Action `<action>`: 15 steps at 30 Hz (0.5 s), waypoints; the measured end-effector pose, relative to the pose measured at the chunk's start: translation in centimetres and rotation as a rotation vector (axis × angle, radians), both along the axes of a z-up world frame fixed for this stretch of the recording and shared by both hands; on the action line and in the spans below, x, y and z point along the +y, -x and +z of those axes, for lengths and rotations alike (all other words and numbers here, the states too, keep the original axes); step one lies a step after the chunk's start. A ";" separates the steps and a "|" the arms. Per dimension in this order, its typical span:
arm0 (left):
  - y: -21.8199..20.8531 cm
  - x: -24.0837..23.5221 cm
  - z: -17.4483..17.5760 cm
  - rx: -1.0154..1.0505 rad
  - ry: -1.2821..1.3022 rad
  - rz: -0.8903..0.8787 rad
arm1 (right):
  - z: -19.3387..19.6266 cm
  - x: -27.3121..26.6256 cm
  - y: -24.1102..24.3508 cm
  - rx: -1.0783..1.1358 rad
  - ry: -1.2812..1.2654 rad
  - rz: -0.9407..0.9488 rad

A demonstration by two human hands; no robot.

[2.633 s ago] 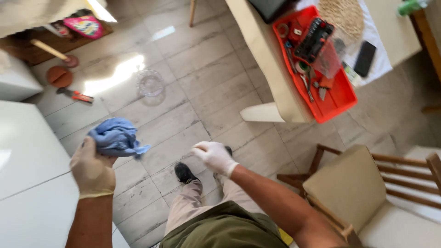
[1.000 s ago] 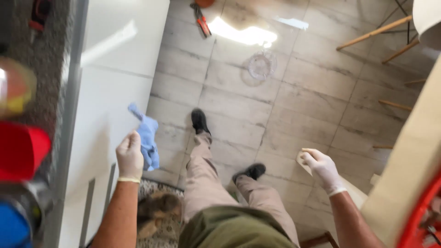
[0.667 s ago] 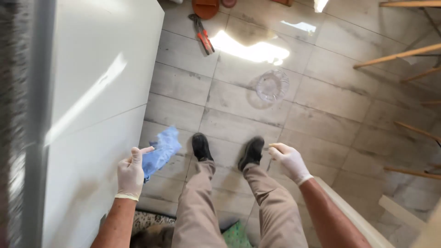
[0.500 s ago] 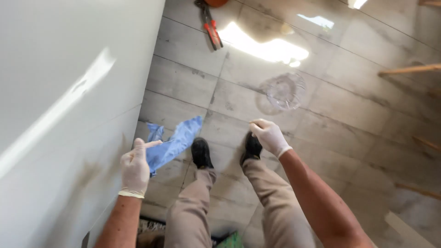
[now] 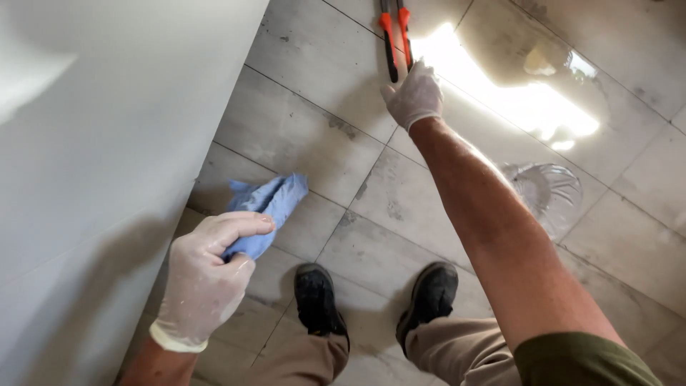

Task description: Cleaning a tiled floor by hand using a cloth and a bowl of water, including wiping, rinsing, and wringing actions.

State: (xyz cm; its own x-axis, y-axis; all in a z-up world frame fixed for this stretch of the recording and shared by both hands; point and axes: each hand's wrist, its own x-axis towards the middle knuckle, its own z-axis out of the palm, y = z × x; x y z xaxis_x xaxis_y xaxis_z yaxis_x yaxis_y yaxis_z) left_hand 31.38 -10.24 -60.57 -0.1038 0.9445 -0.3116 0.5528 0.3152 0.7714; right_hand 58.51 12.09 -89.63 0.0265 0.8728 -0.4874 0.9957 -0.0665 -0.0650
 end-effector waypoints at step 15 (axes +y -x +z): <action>-5.4 8.0 -2.2 -0.276 0.683 0.221 | 2.7 3.6 -0.3 0.887 0.393 -0.659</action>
